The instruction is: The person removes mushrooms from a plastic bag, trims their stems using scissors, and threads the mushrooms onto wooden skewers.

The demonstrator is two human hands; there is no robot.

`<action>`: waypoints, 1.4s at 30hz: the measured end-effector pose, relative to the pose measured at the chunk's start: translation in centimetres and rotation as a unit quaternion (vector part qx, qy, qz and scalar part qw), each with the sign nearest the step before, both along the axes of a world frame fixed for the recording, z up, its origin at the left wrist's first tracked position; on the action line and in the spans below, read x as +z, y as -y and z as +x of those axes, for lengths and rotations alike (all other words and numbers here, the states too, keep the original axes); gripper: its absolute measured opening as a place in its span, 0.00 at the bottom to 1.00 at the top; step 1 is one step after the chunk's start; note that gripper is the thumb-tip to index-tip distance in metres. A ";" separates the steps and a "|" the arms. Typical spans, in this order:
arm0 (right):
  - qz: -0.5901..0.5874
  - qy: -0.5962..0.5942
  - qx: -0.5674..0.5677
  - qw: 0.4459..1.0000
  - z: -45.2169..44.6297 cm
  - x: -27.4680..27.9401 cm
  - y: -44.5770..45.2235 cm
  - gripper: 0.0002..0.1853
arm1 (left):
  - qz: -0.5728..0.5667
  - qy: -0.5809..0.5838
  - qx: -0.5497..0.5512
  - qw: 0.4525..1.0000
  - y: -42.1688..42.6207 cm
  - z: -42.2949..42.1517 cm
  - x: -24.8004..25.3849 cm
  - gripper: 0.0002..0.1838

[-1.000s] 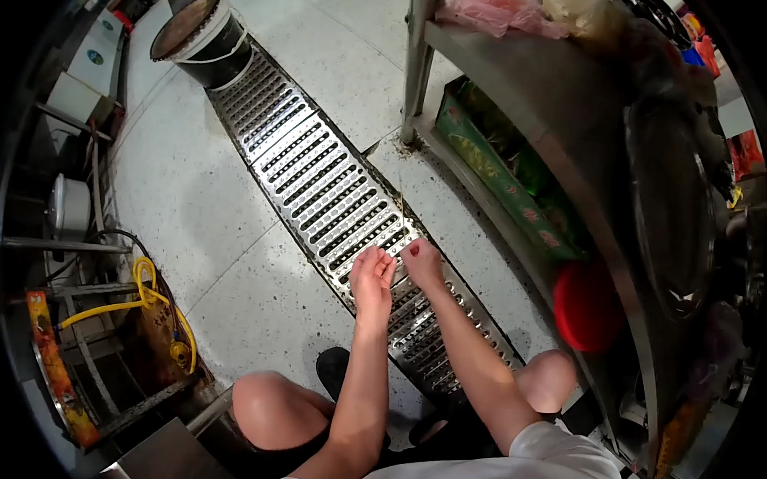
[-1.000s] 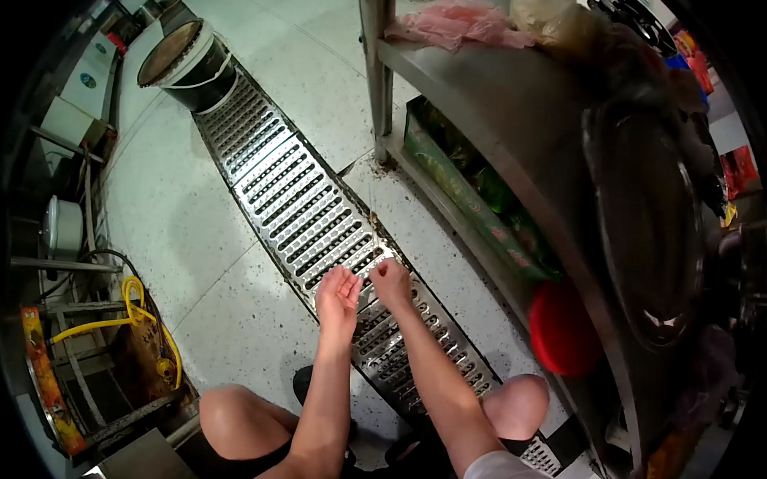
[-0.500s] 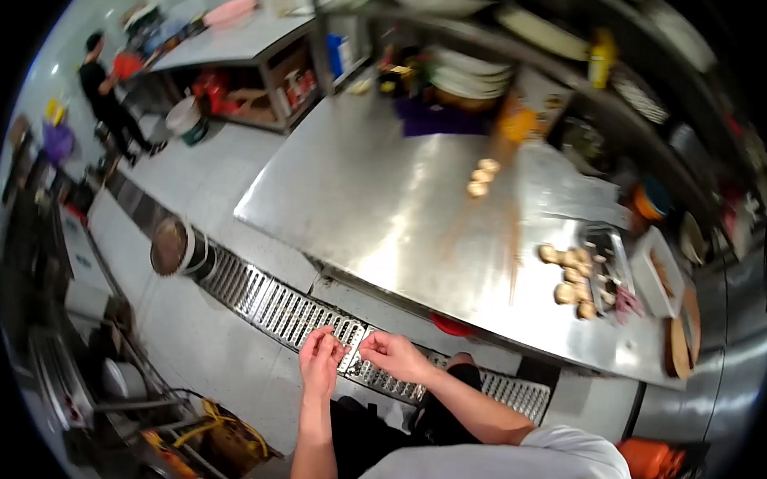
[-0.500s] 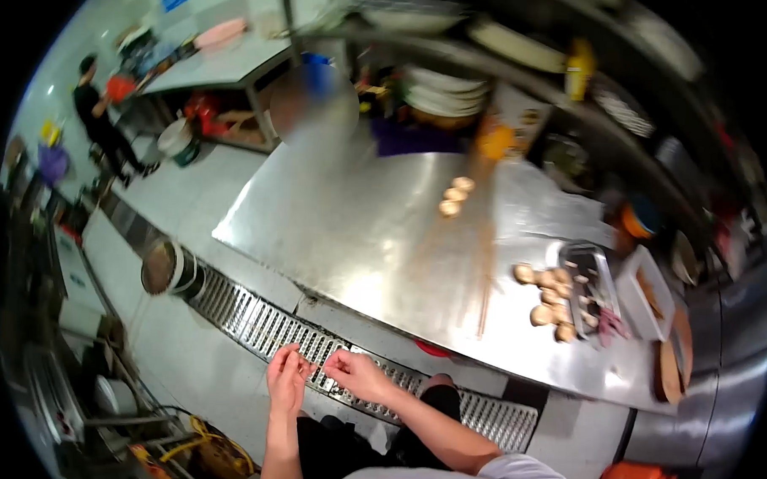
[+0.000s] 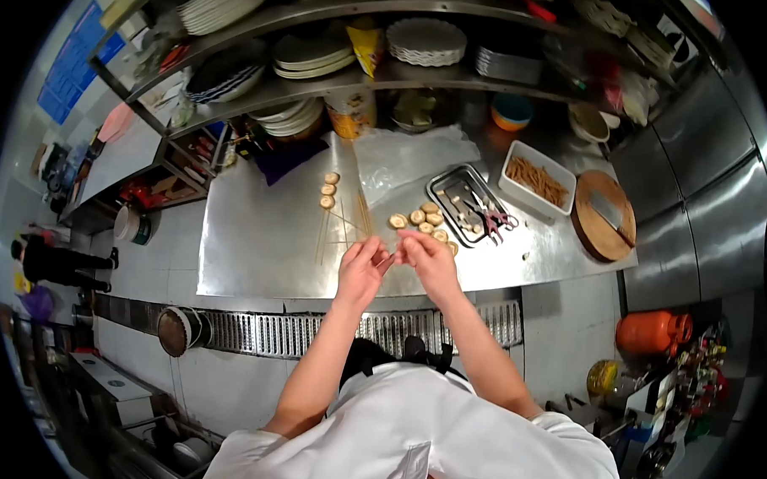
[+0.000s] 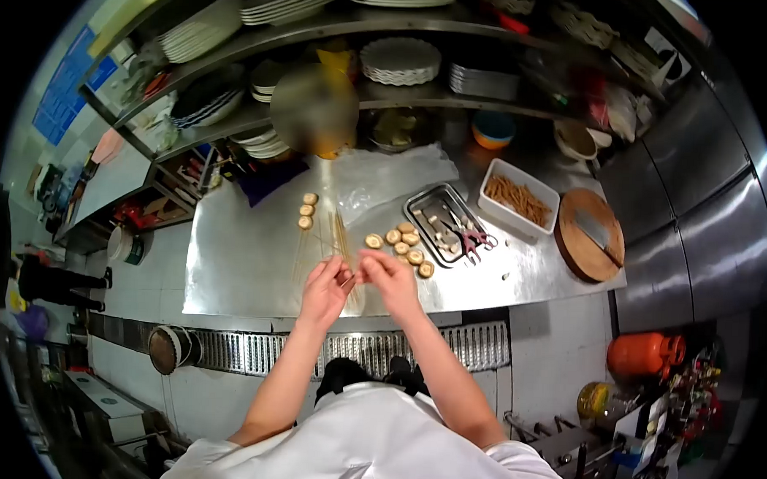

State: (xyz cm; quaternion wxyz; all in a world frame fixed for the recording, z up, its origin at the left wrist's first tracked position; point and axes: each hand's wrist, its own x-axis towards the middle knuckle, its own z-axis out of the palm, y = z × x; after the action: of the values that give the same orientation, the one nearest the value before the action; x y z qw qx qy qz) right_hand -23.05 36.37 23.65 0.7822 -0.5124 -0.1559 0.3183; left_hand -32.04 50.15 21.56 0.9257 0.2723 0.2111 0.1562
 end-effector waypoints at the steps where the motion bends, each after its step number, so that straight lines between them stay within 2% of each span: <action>1: 0.005 -0.039 -0.025 0.999 0.7 -0.6 0.1 0.14 | -0.004 0.017 -0.034 0.999 0.3 1.0 -0.6 0.06; 2: 0.003 -0.044 -0.025 0.999 1.4 -2.0 0.4 0.14 | -0.006 0.011 -0.034 0.999 0.4 1.8 -1.1 0.06; 4: -0.003 -0.079 -0.097 0.992 3.1 -4.1 1.1 0.15 | -0.002 -0.047 -0.104 0.993 -0.5 2.8 -2.6 0.06; 7: -0.004 -0.078 -0.167 0.983 5.4 -6.3 2.6 0.14 | -0.045 -0.071 -0.057 0.995 -3.9 3.2 -6.7 0.06; 9: -0.035 -0.100 -0.210 0.972 6.6 -6.7 3.5 0.14 | -0.041 -0.079 -0.077 0.993 -6.1 3.6 -8.1 0.06; 11: 0.006 -0.126 -0.256 0.958 8.0 -8.2 4.6 0.13 | -0.039 -0.137 -0.065 0.988 -7.8 4.0 -10.2 0.06; 13: -0.046 -0.132 -0.308 0.941 9.7 -8.5 5.3 0.13 | -0.024 -0.160 -0.059 0.985 -9.2 5.6 -12.1 0.07; 15: -0.033 -0.112 -0.319 0.940 11.4 -10.2 5.7 0.13 | 0.184 -0.284 -0.119 0.934 -9.9 7.6 -14.7 0.09; 16: -0.049 -0.114 -0.328 0.936 12.0 -9.9 5.3 0.13 | 0.251 -0.305 -0.130 0.909 -9.6 8.8 -16.2 0.11; 17: -0.054 -0.117 -0.332 0.934 12.4 -9.7 5.0 0.13 | 0.248 -0.307 -0.136 0.909 -9.2 9.8 -17.5 0.11; 18: -0.069 -0.108 -0.313 0.941 12.5 -9.2 4.8 0.14 | 0.431 -0.283 -0.146 0.844 -8.6 10.6 -17.5 0.11; 19: -0.078 -0.093 -0.294 0.948 13.0 -8.6 4.2 0.14 | 0.601 -0.240 -0.146 0.748 -8.3 11.8 -17.2 0.13; 20: -0.074 -0.090 -0.295 0.948 13.2 -7.8 3.5 0.14 | 0.698 -0.247 -0.135 0.659 -7.9 12.6 -16.6 0.14; 21: -0.076 -0.114 -0.300 0.944 13.6 -7.0 2.7 0.14 | 0.702 -0.237 -0.127 0.660 -7.7 13.9 -16.5 0.14; 23: -0.041 -0.169 -0.230 0.957 14.5 -4.9 1.7 0.15 | 0.737 -0.307 -0.123 0.589 -6.7 15.1 -17.4 0.16; 24: -0.034 -0.176 -0.203 0.963 14.8 -4.6 1.2 0.14 | 0.737 -0.310 -0.173 0.575 -6.8 15.4 -17.6 0.21; 25: -0.036 -0.194 -0.170 0.966 15.1 -3.9 0.7 0.14 | 0.735 -0.318 -0.169 0.575 -6.9 15.8 -17.8 0.21; 27: -0.032 -0.236 -0.132 0.962 15.5 -3.8 0.1 0.16 | 0.721 -0.324 -0.241 0.563 -6.9 16.0 -17.7 0.20; 28: -0.034 -0.245 -0.115 0.962 15.3 -3.6 0.0 0.17 | 0.719 -0.333 -0.234 0.563 -6.8 15.9 -17.5 0.20; 29: -0.034 -0.253 -0.096 0.962 15.0 -3.3 0.0 0.17 | 0.579 -0.369 -0.234 0.689 -6.9 16.0 -17.2 0.16; 30: -0.012 -0.237 -0.060 0.970 14.3 -4.2 0.5 0.17 | 0.417 -0.388 -0.223 0.791 -7.1 15.9 -16.8 0.13; 31: -0.010 -0.238 -0.047 0.970 13.5 -3.9 0.7 0.17 | 0.416 -0.394 -0.212 0.791 -7.3 15.9 -15.9 0.13; 33: -0.116 -0.194 0.034 0.974 11.7 -3.4 1.6 0.18 | 0.188 -0.312 -0.161 0.917 -8.1 16.0 -13.8 0.11; 34: -0.118 -0.169 0.057 0.977 11.1 -3.6 1.8 0.18 | 0.142 -0.266 -0.123 0.945 -7.8 16.3 -10.3 0.13; 35: -0.119 -0.169 0.071 0.976 11.3 -3.6 1.7 0.18 | 0.139 -0.270 -0.110 0.946 -8.1 16.6 -9.2 0.13; 37: -0.177 -0.025 0.052 0.982 12.0 -2.8 1.4 0.17 | 0.078 -0.172 -0.057 0.980 -8.6 17.3 -7.6 0.14; 38: -0.162 0.015 0.046 0.986 12.7 -2.1 1.3 0.16 | 0.075 -0.172 -0.048 0.981 -8.8 17.7 -6.5 0.14; 42: -0.190 0.051 0.109 0.974 13.7 1.5 1.9 0.16 | 0.104 -0.123 0.003 0.987 -8.7 19.2 0.0 0.14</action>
State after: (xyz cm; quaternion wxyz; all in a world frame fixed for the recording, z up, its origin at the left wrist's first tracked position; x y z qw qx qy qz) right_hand -9.35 34.51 25.19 0.6220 -0.6472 -0.1876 0.3987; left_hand -12.82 58.85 21.59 0.8588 0.3833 0.3071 0.1453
